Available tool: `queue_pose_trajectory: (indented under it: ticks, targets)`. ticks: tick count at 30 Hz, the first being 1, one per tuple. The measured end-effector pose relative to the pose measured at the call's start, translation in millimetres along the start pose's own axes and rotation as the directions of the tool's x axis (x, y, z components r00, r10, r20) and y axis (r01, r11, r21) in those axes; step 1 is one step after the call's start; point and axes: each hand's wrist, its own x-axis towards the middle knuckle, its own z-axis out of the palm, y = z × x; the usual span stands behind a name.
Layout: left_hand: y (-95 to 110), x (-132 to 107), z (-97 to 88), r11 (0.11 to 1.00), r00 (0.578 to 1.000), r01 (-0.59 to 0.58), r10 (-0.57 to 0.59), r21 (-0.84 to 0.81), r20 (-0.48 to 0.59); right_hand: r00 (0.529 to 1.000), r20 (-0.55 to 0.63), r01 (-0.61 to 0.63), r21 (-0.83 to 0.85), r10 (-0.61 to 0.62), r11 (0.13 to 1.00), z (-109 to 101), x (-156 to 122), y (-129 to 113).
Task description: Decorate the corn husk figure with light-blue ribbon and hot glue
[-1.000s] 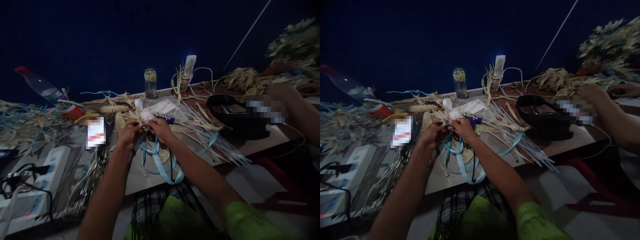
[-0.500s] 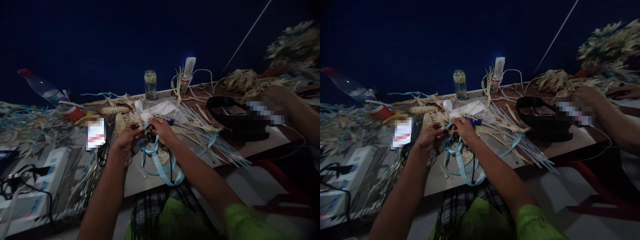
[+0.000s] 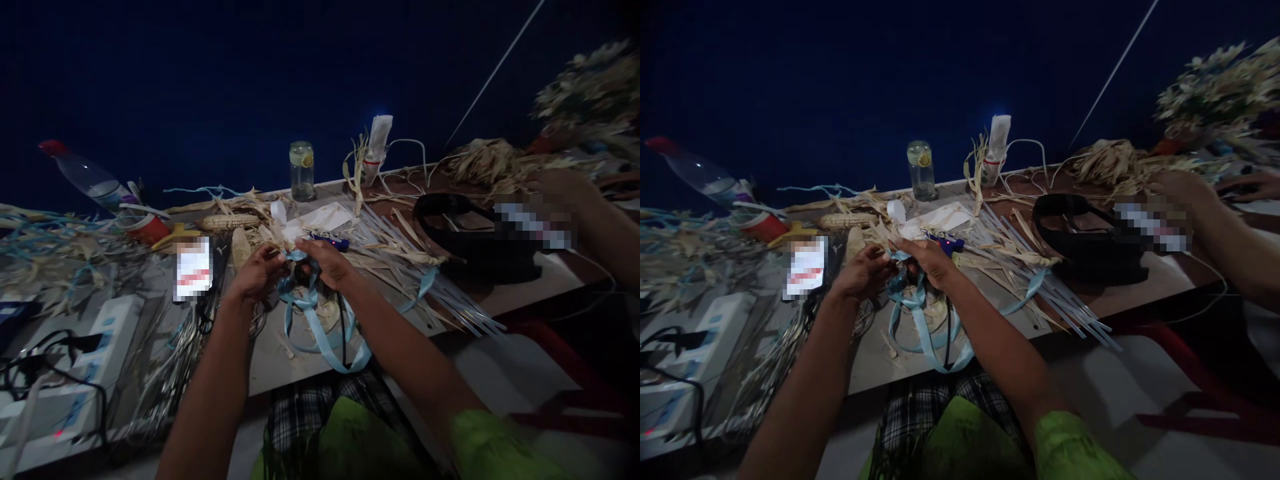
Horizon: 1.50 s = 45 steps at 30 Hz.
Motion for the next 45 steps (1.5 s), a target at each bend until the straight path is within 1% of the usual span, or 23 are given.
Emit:
queue_pose_trajectory:
  ticks: [4,7,9,11,13,15,18,21,24,26,28,30,33,35,38,41,43,45]
  targets:
    - [1,-1,-0.2,1.0,1.0,-0.007,0.006,0.029,0.026,0.999,0.027,-0.031,0.003,0.031,1.0,-3,0,1]
    - [1,1,-3.3,0.999,0.995,-0.029,0.026,0.024,0.095,0.999,0.031,-0.034,0.035,0.033,0.999,-5,2,2]
    - [0,2,-5.6,0.999,0.988,-0.036,0.029,0.041,0.152,0.999,0.031,-0.019,0.02,0.018,1.0,-6,4,2]
    - [0,4,-6.4,0.996,0.984,-0.033,0.018,0.083,0.178,1.0,0.026,-0.011,-0.014,0.012,1.0,-7,4,2]
    - [0,6,-5.3,0.989,0.989,-0.034,0.013,0.142,0.146,1.0,0.016,-0.018,-0.051,0.019,0.999,-8,4,1]
    - [0,7,-2.6,0.971,0.997,-0.042,0.027,0.234,0.068,1.0,-0.011,-0.007,-0.107,0.006,0.994,-9,4,3]
    - [-1,9,0.8,0.929,0.998,-0.041,0.058,0.369,-0.036,0.995,-0.058,0.061,-0.228,-0.076,0.972,-9,6,7]
    - [-3,12,-0.1,0.888,0.99,-0.032,0.091,0.459,-0.106,0.986,-0.092,0.105,-0.317,-0.141,0.943,-7,8,12]
    - [-5,15,-3.0,0.826,0.972,-0.014,0.145,0.563,-0.187,0.976,-0.132,0.105,-0.409,-0.172,0.907,-3,9,15]
    - [-6,16,-3.5,0.813,0.962,0.006,0.154,0.583,-0.225,0.968,-0.15,0.108,-0.479,-0.202,0.871,1,7,15]
    - [-6,15,-2.0,0.833,0.962,0.005,0.148,0.553,-0.231,0.961,-0.162,0.106,-0.527,-0.222,0.843,5,5,15]
    - [-7,14,1.0,0.88,0.966,-0.016,0.136,0.474,-0.221,0.959,-0.174,0.095,-0.549,-0.225,0.83,8,2,13]
    - [-9,13,5.7,0.964,0.972,-0.031,0.09,0.263,-0.218,0.956,-0.174,0.089,-0.598,-0.236,0.797,9,1,11]
    - [-10,12,8.1,0.994,0.979,-0.03,0.051,0.107,-0.197,0.951,-0.161,0.106,-0.632,-0.264,0.767,9,0,10]
    - [-11,10,10.7,0.999,0.99,-0.022,0.015,-0.042,-0.144,0.943,-0.143,0.135,-0.66,-0.3,0.739,10,-1,10]
    - [-10,7,13.0,0.994,0.994,-0.011,-0.001,-0.105,-0.11,0.94,-0.139,0.143,-0.671,-0.313,0.728,11,-2,10]
    - [-9,4,14.3,0.989,0.998,-0.009,0.0,-0.149,-0.061,0.94,-0.148,0.142,-0.648,-0.307,0.749,10,-1,10]
    - [-8,3,14.9,0.978,1.0,-0.011,0.015,-0.209,0.018,0.948,-0.162,0.141,-0.564,-0.276,0.814,8,0,10]
